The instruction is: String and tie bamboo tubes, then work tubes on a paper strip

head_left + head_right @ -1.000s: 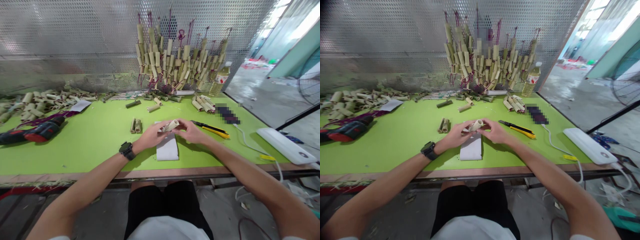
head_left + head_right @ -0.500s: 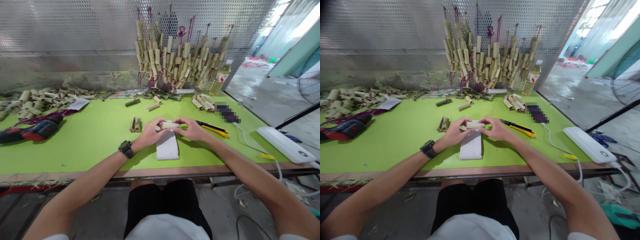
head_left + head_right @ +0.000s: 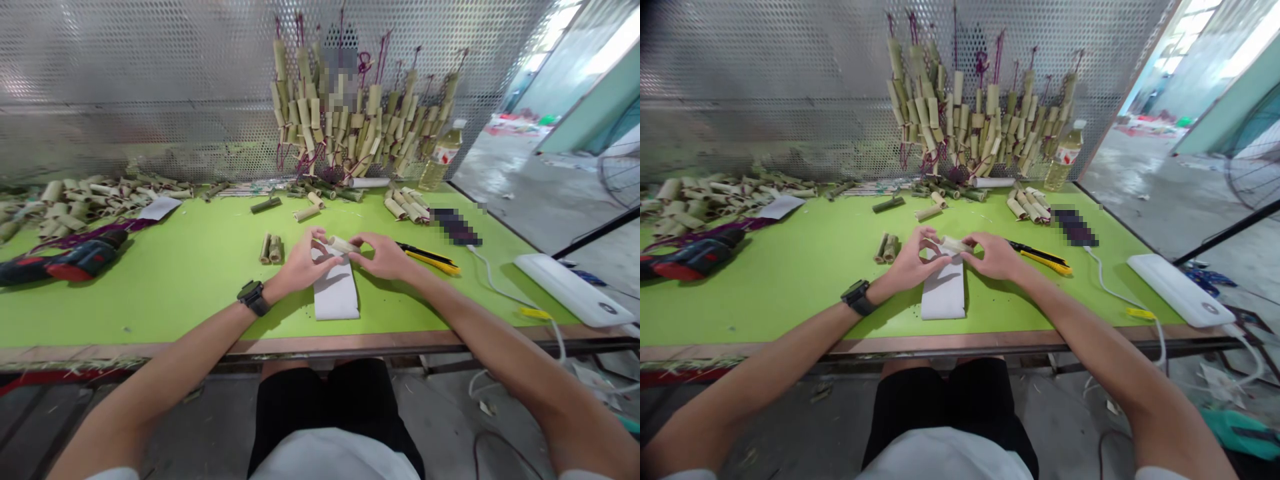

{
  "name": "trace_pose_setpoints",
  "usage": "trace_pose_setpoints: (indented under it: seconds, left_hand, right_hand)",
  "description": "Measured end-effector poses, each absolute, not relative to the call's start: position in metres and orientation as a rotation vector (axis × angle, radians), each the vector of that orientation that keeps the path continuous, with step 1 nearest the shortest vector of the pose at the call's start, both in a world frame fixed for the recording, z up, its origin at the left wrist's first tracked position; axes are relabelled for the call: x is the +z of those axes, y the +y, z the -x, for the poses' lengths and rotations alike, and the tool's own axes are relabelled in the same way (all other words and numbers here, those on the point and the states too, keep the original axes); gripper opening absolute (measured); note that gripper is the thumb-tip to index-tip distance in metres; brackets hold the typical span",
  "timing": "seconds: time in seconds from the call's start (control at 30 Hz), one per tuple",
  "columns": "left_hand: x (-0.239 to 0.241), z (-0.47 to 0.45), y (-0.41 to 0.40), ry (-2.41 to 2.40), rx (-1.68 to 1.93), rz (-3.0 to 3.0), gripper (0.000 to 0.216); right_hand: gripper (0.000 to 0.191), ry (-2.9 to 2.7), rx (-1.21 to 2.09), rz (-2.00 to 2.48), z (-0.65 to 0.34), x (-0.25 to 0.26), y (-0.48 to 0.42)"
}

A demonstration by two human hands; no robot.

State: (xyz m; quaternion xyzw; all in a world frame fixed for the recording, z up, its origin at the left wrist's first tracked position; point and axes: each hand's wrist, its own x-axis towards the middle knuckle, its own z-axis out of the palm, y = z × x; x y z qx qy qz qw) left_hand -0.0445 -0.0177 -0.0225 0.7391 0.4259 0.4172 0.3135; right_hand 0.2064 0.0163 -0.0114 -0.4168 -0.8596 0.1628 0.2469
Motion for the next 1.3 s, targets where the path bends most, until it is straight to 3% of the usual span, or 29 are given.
trace_pose_setpoints:
  seconds: [0.07, 0.3, 0.53, 0.77, 1.0, 1.3]
  left_hand:
    - [-0.021, 0.046, -0.018, 1.099, 1.066, -1.919, 0.064]
    - [-0.011, 0.050, -0.024, 0.829, 0.509, -2.429, 0.045]
    - [-0.009, 0.048, -0.025, 0.792, 0.537, -2.475, 0.040]
    - [-0.008, 0.048, -0.026, 0.782, 0.565, -2.479, 0.038]
    - [-0.009, 0.049, -0.024, 0.781, 0.527, -2.487, 0.040]
    - [-0.006, 0.051, -0.019, 0.799, 0.476, -2.498, 0.043]
  right_hand:
    - [0.037, -2.288, 0.367, 1.277, -0.209, -0.012, 0.022]
    - [0.038, -2.220, 0.142, 1.502, -0.215, -0.016, 0.032]
    - [0.049, -2.230, 0.166, 1.446, -0.223, -0.023, 0.039]
    - [0.034, -2.296, 0.176, 1.449, -0.219, -0.019, 0.035]
    - [0.054, -2.175, 0.117, 1.708, -0.214, -0.018, 0.031]
    - [0.045, -2.520, 0.349, 1.242, -0.198, -0.016, 0.013]
